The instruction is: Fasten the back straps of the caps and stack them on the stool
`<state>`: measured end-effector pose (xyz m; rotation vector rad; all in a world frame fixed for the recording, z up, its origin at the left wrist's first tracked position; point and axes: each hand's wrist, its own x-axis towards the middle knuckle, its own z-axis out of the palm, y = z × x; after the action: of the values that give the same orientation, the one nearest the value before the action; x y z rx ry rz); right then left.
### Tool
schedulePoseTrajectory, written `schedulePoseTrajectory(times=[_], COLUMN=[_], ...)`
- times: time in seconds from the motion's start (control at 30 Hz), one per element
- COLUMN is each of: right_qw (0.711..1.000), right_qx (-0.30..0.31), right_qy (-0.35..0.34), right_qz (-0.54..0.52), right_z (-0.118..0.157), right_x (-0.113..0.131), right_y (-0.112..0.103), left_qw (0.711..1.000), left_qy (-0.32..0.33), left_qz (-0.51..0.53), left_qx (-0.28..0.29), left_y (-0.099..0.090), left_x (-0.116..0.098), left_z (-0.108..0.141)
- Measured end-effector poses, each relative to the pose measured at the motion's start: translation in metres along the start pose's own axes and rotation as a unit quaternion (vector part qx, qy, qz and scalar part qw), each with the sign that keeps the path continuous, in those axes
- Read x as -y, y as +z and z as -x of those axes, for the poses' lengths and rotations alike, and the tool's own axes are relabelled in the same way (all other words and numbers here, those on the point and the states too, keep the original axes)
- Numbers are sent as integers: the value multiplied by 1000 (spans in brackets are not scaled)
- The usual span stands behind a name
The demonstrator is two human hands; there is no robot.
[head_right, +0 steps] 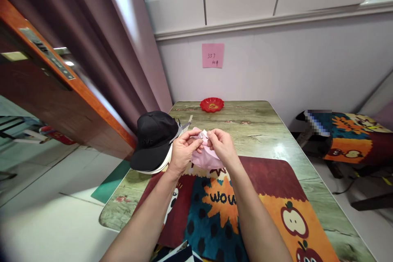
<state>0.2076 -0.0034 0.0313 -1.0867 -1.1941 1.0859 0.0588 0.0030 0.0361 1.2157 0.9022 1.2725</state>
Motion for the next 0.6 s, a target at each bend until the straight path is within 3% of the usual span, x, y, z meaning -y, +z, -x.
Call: schedulePoseTrajectory(times=[0.27,0.6], right_qw=[996,1000], right_qx=[-25,27], right_qy=[-18,-13], right_qz=[80,6], right_z=[0,5], right_x=[-3,12], right_y=[-2,1], left_qw=[1000,1000], left_qy=[3,-8], left_qz=[6,19], left_qx=[4,3], left_y=[-1,-3], left_x=[-1,-3], left_z=[0,1])
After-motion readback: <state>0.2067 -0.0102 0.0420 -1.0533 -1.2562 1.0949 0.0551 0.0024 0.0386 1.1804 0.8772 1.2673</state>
